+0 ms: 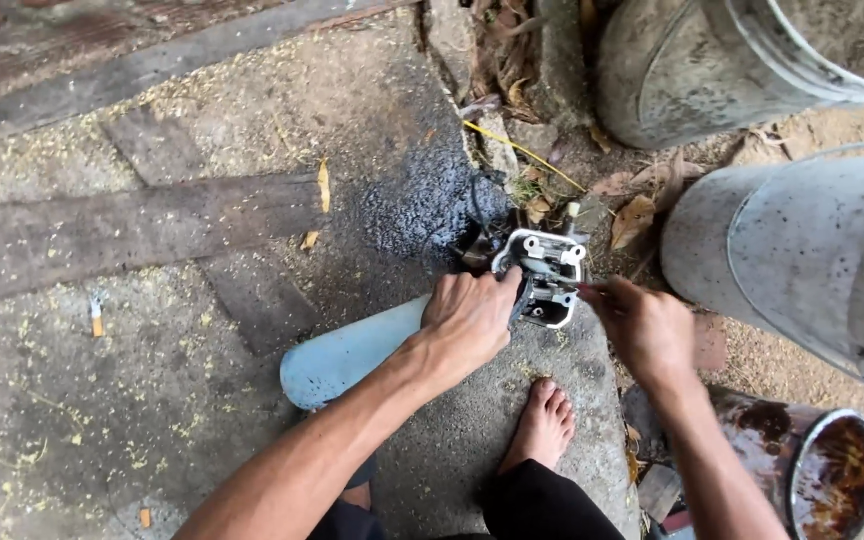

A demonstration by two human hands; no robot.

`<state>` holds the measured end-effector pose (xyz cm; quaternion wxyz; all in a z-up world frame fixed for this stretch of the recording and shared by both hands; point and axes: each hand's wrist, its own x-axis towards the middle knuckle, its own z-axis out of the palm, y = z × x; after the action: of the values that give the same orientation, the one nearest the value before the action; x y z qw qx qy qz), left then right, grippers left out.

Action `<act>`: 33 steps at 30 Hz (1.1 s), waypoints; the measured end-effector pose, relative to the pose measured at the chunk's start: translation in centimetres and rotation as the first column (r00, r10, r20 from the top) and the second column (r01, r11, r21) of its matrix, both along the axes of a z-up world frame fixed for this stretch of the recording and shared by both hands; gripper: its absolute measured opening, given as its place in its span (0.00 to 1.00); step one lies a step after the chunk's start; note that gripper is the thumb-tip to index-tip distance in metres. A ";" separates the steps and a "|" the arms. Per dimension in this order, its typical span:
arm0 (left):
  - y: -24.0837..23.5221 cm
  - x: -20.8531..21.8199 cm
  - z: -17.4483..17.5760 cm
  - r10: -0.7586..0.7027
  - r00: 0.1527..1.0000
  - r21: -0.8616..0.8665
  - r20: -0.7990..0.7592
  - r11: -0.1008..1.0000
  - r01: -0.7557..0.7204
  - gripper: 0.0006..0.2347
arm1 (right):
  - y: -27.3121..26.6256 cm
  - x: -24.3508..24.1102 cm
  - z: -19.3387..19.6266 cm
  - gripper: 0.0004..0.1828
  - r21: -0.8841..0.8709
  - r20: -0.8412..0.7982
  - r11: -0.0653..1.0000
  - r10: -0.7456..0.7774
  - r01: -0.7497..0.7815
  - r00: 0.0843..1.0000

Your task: The person cleans a metallic engine part by scrubbing it with a toothbrush and dipping it into a bucket of water. They then use a spray bottle to apply liquid to the part and continue scrubbing with the toothbrush.

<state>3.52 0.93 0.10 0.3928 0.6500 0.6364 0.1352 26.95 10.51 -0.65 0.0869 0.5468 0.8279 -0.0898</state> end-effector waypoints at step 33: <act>-5.6 1.6 2.3 -0.110 0.943 -0.032 -0.315 0.994 0.105 0.33 | -3.2 3.0 -0.6 0.05 0.285 -0.152 0.891 0.406 -0.353 0.901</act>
<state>5.09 -4.68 2.38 0.2975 0.6940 0.6556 0.0029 29.97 7.30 -1.26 -0.0540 0.3679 0.9280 -0.0222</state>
